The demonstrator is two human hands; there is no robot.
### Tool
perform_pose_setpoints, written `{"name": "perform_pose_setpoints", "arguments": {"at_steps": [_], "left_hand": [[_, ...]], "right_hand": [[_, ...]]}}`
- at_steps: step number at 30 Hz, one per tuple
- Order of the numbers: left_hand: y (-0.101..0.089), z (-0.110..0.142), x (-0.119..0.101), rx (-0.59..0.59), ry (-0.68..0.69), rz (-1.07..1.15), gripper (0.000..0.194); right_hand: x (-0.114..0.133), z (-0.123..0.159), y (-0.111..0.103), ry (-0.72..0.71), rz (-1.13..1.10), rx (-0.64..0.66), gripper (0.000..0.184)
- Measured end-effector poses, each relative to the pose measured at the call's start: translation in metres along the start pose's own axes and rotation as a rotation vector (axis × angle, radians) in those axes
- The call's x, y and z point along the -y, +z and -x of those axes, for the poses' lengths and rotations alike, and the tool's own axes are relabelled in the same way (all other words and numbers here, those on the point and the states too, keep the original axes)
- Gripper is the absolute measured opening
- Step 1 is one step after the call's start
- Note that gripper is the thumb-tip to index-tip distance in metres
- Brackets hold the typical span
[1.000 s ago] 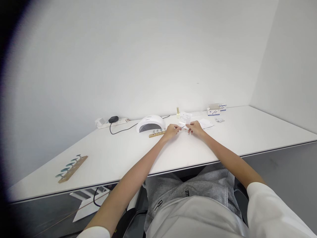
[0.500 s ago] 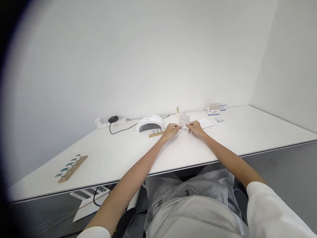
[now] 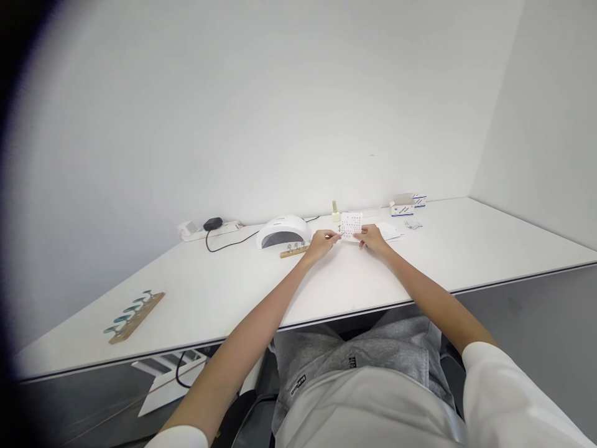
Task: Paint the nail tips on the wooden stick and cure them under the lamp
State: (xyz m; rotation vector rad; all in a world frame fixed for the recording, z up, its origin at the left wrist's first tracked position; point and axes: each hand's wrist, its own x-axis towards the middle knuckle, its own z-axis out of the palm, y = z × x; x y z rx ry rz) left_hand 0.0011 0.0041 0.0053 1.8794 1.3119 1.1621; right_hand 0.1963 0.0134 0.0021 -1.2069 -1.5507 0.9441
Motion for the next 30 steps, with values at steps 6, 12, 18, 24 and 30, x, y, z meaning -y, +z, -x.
{"name": "perform_pose_setpoints", "arguments": {"at_steps": [6,12,18,24,30], "left_hand": [[0.0,0.001,-0.003,0.015,0.032,0.111,0.028],[0.0,0.005,-0.009,0.013,0.101,0.22,0.027],[-0.001,0.005,-0.01,-0.002,0.11,0.239,0.022],[-0.002,0.005,-0.012,-0.025,0.154,0.225,0.017],[0.0,0.005,-0.01,-0.012,0.162,0.209,0.016]], "right_hand": [[-0.001,-0.004,-0.005,0.023,-0.028,-0.008,0.014],[-0.003,-0.003,-0.006,0.046,0.017,0.009,0.018],[-0.01,-0.003,-0.008,-0.003,0.347,-0.023,0.026],[-0.012,-0.005,-0.011,0.072,0.6,-0.083,0.042],[-0.016,-0.005,-0.012,0.099,0.69,-0.103,0.047]]}}
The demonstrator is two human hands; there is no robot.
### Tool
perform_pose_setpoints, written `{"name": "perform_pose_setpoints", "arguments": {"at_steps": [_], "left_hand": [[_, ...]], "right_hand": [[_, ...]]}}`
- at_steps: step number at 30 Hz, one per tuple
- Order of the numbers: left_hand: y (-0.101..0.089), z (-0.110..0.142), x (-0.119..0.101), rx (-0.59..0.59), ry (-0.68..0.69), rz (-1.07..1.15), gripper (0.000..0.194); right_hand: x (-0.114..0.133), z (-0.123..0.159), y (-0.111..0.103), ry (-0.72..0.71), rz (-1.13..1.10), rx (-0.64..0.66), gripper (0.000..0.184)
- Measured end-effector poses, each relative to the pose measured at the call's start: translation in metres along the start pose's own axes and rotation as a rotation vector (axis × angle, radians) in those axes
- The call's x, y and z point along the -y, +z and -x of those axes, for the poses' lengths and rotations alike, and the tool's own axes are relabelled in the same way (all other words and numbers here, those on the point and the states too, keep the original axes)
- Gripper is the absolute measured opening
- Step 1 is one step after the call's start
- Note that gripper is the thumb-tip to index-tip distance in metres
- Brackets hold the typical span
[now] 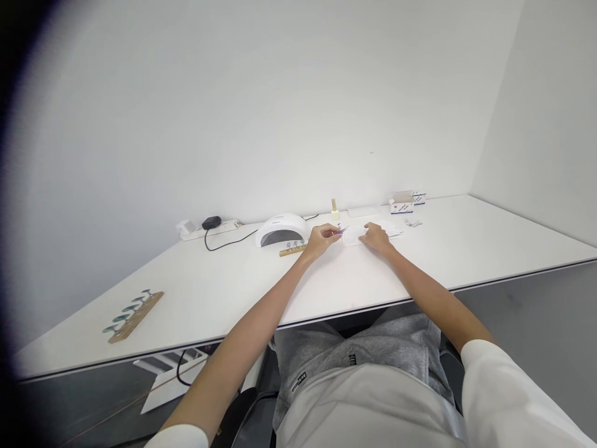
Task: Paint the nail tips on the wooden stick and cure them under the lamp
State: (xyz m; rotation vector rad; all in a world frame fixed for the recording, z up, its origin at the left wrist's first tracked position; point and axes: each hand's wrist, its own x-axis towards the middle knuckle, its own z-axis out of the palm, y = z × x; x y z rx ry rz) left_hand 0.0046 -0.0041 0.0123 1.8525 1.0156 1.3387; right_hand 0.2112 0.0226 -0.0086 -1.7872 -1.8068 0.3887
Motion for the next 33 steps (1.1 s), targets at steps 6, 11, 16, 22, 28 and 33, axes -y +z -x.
{"name": "perform_pose_setpoints", "arguments": {"at_steps": [6,11,16,22,28,33], "left_hand": [[-0.014,-0.005,-0.012,-0.059,-0.032,0.063,0.021],[-0.058,-0.018,-0.027,-0.242,-0.077,0.12,0.023],[-0.113,-0.025,-0.021,-0.376,-0.05,0.04,0.021],[-0.158,-0.013,0.016,-0.679,-0.039,-0.121,0.015],[-0.167,-0.003,0.038,-0.868,0.031,-0.326,0.011],[-0.165,-0.004,0.039,-0.854,0.145,-0.406,0.011]], "right_hand": [[0.001,0.0,0.0,-0.149,-0.042,-0.11,0.028],[0.016,0.002,0.006,-0.29,-0.197,-0.001,0.017],[0.047,-0.002,0.02,-0.399,-0.246,0.141,0.017],[0.078,-0.024,0.04,-0.31,-0.212,0.089,0.014],[0.055,-0.052,0.035,-0.068,-0.141,-0.055,0.02],[0.038,-0.068,0.037,-0.055,-0.126,-0.004,0.027]]}}
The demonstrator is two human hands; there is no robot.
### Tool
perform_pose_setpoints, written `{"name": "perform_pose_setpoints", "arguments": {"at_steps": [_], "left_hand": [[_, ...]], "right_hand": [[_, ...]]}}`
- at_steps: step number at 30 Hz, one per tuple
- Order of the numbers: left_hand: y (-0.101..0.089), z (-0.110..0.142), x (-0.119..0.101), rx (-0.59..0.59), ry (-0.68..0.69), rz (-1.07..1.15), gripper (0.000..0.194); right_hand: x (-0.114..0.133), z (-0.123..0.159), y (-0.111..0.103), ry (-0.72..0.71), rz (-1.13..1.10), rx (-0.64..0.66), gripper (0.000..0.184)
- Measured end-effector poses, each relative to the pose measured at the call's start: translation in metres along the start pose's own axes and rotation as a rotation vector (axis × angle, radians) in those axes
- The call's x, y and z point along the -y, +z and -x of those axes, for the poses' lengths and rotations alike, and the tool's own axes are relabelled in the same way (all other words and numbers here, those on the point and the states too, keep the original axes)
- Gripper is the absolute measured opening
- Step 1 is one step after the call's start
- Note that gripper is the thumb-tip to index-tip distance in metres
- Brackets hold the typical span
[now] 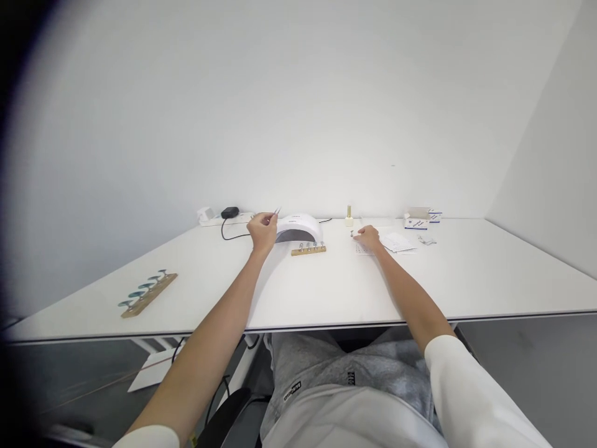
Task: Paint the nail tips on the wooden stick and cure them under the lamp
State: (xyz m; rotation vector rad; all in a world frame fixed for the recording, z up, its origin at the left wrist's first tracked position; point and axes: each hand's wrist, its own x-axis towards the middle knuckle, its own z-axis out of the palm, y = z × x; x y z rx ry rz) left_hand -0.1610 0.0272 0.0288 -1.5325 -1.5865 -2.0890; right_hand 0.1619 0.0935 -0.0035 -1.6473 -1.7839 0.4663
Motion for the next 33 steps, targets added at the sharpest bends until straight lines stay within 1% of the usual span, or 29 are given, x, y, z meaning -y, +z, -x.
{"name": "perform_pose_setpoints", "arguments": {"at_steps": [3,5,13,24,28,31,33], "left_hand": [[0.002,0.002,0.001,0.048,0.073,-0.032,0.012],[0.002,0.003,0.003,0.067,0.095,-0.052,0.012],[0.002,0.004,0.002,0.076,0.116,-0.042,0.013],[0.002,0.005,-0.001,0.112,0.121,-0.062,0.012],[0.002,0.006,-0.003,0.108,0.129,-0.056,0.014],[0.002,0.006,-0.005,0.116,0.117,-0.057,0.013],[0.001,0.006,-0.006,0.123,0.111,-0.062,0.013]], "right_hand": [[-0.002,-0.007,0.009,0.032,0.001,0.002,0.026],[-0.002,-0.011,0.015,0.068,0.009,-0.006,0.025],[0.003,-0.024,0.025,0.106,0.022,-0.007,0.021],[0.005,-0.024,0.032,0.092,-0.008,-0.036,0.012],[0.009,-0.019,0.028,0.047,-0.052,-0.067,0.012],[0.013,-0.015,0.019,-0.037,-0.095,-0.102,0.014],[0.016,-0.012,0.01,-0.12,-0.134,-0.124,0.015]]}}
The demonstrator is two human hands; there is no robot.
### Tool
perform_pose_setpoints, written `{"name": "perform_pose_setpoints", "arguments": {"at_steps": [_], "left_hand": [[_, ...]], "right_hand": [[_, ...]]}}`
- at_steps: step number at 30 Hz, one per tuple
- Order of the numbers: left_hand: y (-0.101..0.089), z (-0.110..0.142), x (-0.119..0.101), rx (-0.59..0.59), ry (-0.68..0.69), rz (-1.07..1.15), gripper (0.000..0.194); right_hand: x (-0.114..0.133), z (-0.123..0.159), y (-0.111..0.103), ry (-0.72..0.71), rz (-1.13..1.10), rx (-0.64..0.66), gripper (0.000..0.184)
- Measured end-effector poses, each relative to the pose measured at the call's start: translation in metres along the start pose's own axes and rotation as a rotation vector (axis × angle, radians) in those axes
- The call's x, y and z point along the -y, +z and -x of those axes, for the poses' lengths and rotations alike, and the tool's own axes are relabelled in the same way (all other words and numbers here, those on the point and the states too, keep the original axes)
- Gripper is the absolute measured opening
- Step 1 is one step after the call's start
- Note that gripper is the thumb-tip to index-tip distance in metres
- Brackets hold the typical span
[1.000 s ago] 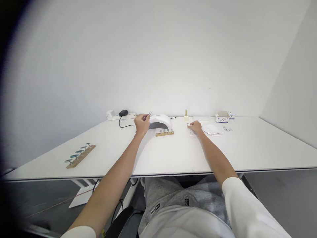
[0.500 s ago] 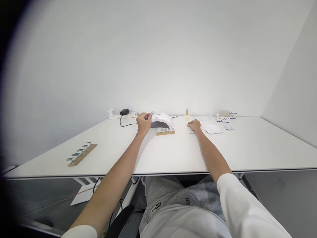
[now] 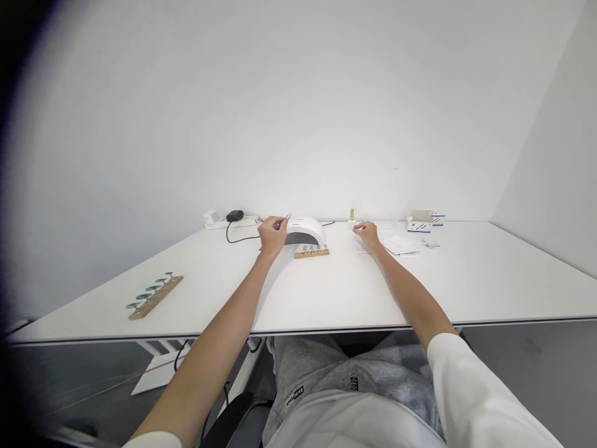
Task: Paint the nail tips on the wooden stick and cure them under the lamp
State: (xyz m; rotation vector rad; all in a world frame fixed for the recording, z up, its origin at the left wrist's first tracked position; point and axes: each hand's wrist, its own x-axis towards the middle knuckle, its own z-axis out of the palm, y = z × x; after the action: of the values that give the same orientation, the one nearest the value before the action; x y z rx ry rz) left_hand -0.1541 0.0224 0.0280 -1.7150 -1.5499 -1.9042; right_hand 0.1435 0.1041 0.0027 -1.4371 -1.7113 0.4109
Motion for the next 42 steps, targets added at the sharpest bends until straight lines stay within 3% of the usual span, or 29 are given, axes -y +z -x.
{"name": "perform_pose_setpoints", "arguments": {"at_steps": [5,8,12,17,21,26,42], "left_hand": [[0.001,0.003,-0.009,0.015,0.068,-0.018,0.013],[0.013,0.009,-0.031,0.078,0.196,0.012,0.013],[0.039,0.026,-0.075,0.294,0.482,0.07,0.021],[0.064,0.062,-0.109,0.258,0.619,0.08,0.028],[0.069,0.086,-0.112,0.151,0.588,0.146,0.023],[0.068,0.095,-0.112,0.125,0.523,0.196,0.022],[0.083,0.111,-0.107,0.183,0.573,0.139,0.027]], "right_hand": [[0.011,0.018,-0.031,-0.288,-0.269,0.018,0.019],[0.018,0.04,-0.048,-0.325,-0.383,0.071,0.02],[0.023,0.07,-0.064,-0.336,-0.406,0.077,0.018],[0.019,0.087,-0.071,-0.418,-0.362,-0.063,0.007],[0.017,0.09,-0.07,-0.449,-0.382,-0.161,0.007],[0.018,0.09,-0.068,-0.461,-0.372,-0.146,0.011],[0.024,0.094,-0.067,-0.587,-0.312,-0.116,0.013]]}}
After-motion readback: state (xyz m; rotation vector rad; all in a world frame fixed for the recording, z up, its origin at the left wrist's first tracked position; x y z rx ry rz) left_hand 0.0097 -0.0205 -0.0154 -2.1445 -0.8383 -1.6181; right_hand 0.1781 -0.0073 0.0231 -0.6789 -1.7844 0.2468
